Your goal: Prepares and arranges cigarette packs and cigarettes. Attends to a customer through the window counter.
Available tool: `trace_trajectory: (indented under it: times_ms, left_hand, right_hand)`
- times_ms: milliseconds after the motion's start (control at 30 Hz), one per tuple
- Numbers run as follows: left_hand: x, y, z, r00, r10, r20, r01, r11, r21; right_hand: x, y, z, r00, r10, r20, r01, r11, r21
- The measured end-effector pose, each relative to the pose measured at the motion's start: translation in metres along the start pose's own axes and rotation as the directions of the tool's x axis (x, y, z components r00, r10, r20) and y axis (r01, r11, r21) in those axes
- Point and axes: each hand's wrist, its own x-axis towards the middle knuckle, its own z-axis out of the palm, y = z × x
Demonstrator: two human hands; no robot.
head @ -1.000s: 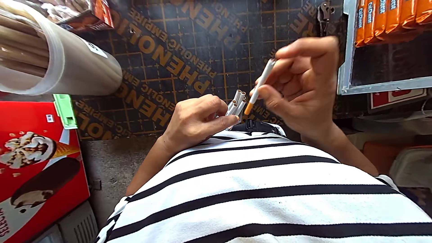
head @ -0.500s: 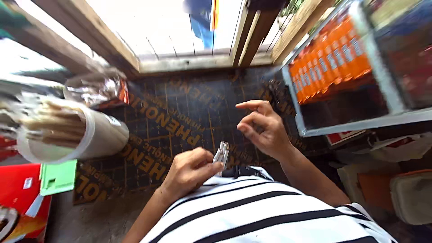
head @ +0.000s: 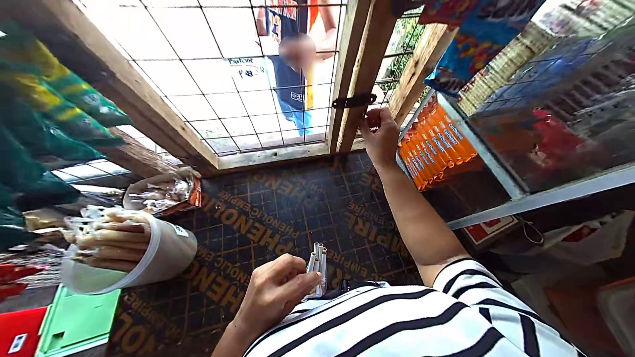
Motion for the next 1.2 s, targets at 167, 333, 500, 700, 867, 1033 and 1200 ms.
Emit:
trace_trajectory:
  times_ms: [167, 333, 500, 700, 867, 1033, 1200]
  left_hand:
    - [-0.002, -0.003, 0.003, 1.0, -0.007, -0.015, 0.007, 1.0, -0.011]
    - [-0.001, -0.002, 0.005, 1.0, -0.011, -0.019, 0.01, 1.0, -0.015]
    - [0.002, 0.0, 0.003, 1.0, 0.004, -0.006, -0.004, 1.0, -0.021]
    - [0.018, 0.001, 0.002, 0.999, 0.035, 0.018, -0.034, 0.997, -0.072]
    - [0.028, 0.0, 0.007, 0.996, 0.078, 0.041, -0.074, 0.992, -0.101]
    - [0.023, 0.0, 0.003, 0.998, 0.067, 0.02, -0.065, 0.993, -0.094]
    - [0.016, -0.001, 0.002, 0.999, 0.036, 0.022, -0.034, 0.996, -0.086]
  right_hand:
    - [0.008, 0.004, 0.0, 0.983, -0.159, -0.096, 0.168, 0.982, 0.085]
    - [0.009, -0.008, 0.001, 0.975, -0.125, -0.182, 0.173, 0.944, 0.279]
    - [0.019, -0.024, -0.002, 0.954, -0.189, -0.235, 0.211, 0.975, 0.071]
    - [0.042, -0.049, -0.013, 0.871, -0.439, -0.219, 0.456, 0.889, 0.032]
    - [0.027, -0.033, -0.001, 0.879, -0.381, -0.288, 0.439, 0.882, 0.171]
    - [-0.009, -0.015, 0.004, 0.986, -0.059, -0.156, 0.092, 0.972, 0.216]
    - [-0.01, 0.003, 0.02, 0.996, 0.022, -0.081, -0.011, 0.99, 0.138]
